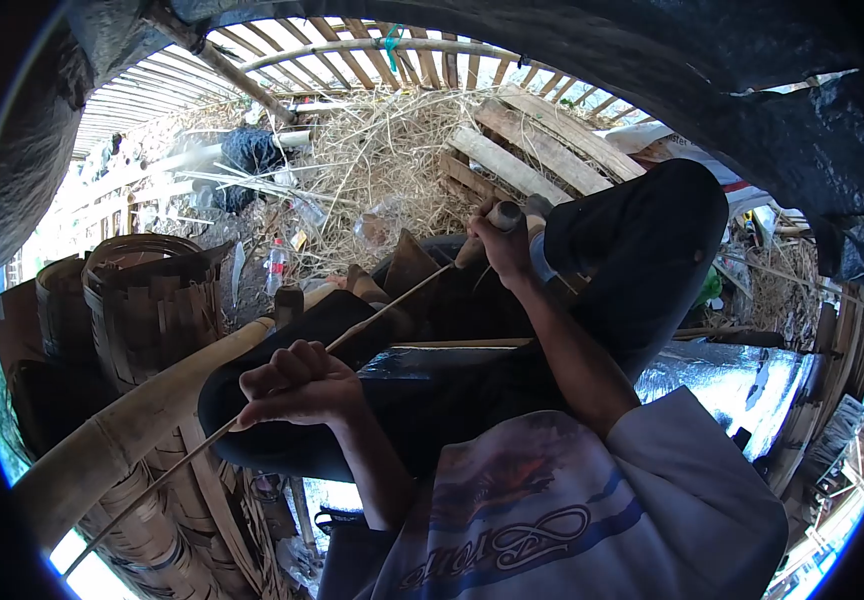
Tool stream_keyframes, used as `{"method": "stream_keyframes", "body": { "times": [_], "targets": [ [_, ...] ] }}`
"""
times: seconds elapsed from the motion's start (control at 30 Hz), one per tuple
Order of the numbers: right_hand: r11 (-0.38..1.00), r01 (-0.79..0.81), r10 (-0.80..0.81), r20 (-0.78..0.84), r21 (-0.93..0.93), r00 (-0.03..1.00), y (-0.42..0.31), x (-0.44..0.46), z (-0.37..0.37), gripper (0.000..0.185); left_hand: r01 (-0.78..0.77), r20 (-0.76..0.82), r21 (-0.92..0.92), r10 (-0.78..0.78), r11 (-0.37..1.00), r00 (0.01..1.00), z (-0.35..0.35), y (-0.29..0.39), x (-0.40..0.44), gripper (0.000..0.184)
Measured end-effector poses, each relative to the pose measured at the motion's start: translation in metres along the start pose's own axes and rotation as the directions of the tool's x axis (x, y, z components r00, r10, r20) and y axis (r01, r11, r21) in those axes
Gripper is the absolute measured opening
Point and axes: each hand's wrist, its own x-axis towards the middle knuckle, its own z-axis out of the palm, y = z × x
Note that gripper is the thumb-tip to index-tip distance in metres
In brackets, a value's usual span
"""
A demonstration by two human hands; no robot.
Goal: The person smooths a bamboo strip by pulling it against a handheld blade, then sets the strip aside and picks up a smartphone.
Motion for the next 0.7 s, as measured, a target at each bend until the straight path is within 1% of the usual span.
{"method": "stream_keyframes", "body": {
  "times": [0.03, 0.1, 0.13, 0.17, 0.2, 0.23, 0.27, 0.3, 0.33, 0.37, 0.4, 0.43, 0.47, 0.5, 0.53, 0.57, 0.6, 0.67, 0.7],
  "targets": [
    [1.000, 0.004, -0.004, -0.001, 0.005, 1.000, -0.018, -0.004, 0.005, 0.010, 0.016, 0.002, -0.026, -0.016, 1.000, 1.000, -0.001, 0.000, 0.001, 0.055],
    [0.992, -0.124, 0.120, 0.137, 0.020, 0.983, -0.046, -0.016, 0.014, 0.010, 0.031, 0.002, -0.045, -0.030, 0.999, 1.000, 0.003, -0.002, 0.003, 0.055],
    [0.988, -0.153, 0.149, 0.149, 0.022, 0.978, -0.039, -0.023, 0.017, 0.010, 0.031, -0.036, -0.056, -0.033, 0.998, 0.999, 0.007, -0.002, 0.000, 0.055],
    [0.999, -0.030, 0.038, 0.183, -0.045, 0.982, -0.036, -0.029, 0.017, 0.010, 0.035, -0.064, -0.077, -0.040, 0.996, 0.997, 0.009, 0.001, -0.003, 0.055],
    [0.987, 0.118, -0.092, 0.219, -0.107, 0.971, -0.036, -0.028, 0.016, 0.011, 0.038, -0.059, -0.078, -0.042, 0.996, 0.997, 0.008, 0.002, -0.004, 0.055],
    [0.972, 0.150, -0.102, 0.247, -0.184, 0.964, -0.026, -0.022, 0.014, 0.010, 0.044, -0.038, -0.078, -0.048, 0.996, 0.998, 0.007, 0.002, -0.003, 0.055],
    [0.970, 0.161, -0.114, 0.243, -0.183, 0.963, -0.017, -0.015, 0.009, 0.010, 0.053, -0.018, -0.072, -0.054, 0.996, 0.998, 0.007, 0.001, -0.002, 0.056],
    [0.977, 0.066, -0.023, 0.210, -0.202, 0.977, -0.022, -0.009, 0.011, 0.011, 0.016, -0.033, -0.031, -0.017, 0.999, 0.999, 0.007, -0.001, -0.001, 0.055],
    [0.976, -0.031, 0.070, 0.178, -0.215, 0.982, -0.027, -0.005, 0.014, 0.011, 0.014, -0.028, -0.030, -0.015, 0.999, 1.000, 0.009, -0.001, 0.000, 0.055],
    [0.991, -0.083, 0.098, 0.152, -0.103, 0.984, -0.032, -0.005, 0.012, 0.012, 0.015, -0.034, -0.023, -0.016, 1.000, 0.999, 0.011, 0.000, -0.001, 0.055],
    [0.991, -0.089, 0.103, 0.153, -0.100, 0.983, -0.044, -0.008, 0.016, 0.012, 0.018, -0.045, -0.014, -0.018, 1.000, 0.999, 0.011, 0.000, -0.001, 0.055],
    [0.996, -0.052, 0.063, 0.171, -0.067, 0.983, -0.054, -0.011, 0.017, 0.011, 0.019, -0.050, -0.007, -0.020, 1.000, 0.999, 0.011, -0.001, 0.000, 0.055],
    [0.999, -0.019, 0.025, 0.184, -0.036, 0.983, -0.057, -0.015, 0.017, 0.011, 0.025, -0.034, -0.039, -0.026, 0.999, 0.999, 0.010, -0.002, 0.001, 0.055],
    [0.999, -0.029, 0.036, 0.177, -0.040, 0.984, -0.045, -0.018, 0.013, 0.011, 0.037, -0.011, -0.072, -0.038, 0.997, 0.999, 0.010, -0.002, 0.000, 0.055],
    [0.984, 0.002, 0.030, 0.176, -0.179, 0.984, -0.025, -0.017, 0.009, 0.009, 0.046, -0.005, -0.076, -0.046, 0.996, 0.999, 0.010, -0.002, 0.000, 0.055],
    [0.949, 0.042, 0.015, 0.178, -0.312, 0.984, -0.009, -0.013, 0.006, 0.009, 0.033, -0.011, -0.026, -0.034, 0.999, 0.999, 0.011, -0.002, 0.001, 0.055],
    [0.949, 0.047, 0.008, 0.173, -0.311, 0.985, 0.001, -0.009, 0.003, 0.009, 0.019, -0.019, 0.029, -0.018, 0.999, 1.000, 0.012, -0.002, 0.002, 0.055],
    [0.878, 0.084, -0.028, 0.123, -0.471, 0.992, 0.014, -0.006, 0.002, 0.009, 0.019, -0.026, 0.014, -0.019, 1.000, 0.999, 0.015, -0.001, 0.000, 0.055],
    [0.880, 0.087, -0.032, 0.123, -0.468, 0.992, 0.007, -0.004, 0.002, 0.009, 0.021, -0.040, 0.001, -0.021, 1.000, 0.999, 0.016, -0.001, 0.001, 0.055]
  ]
}}
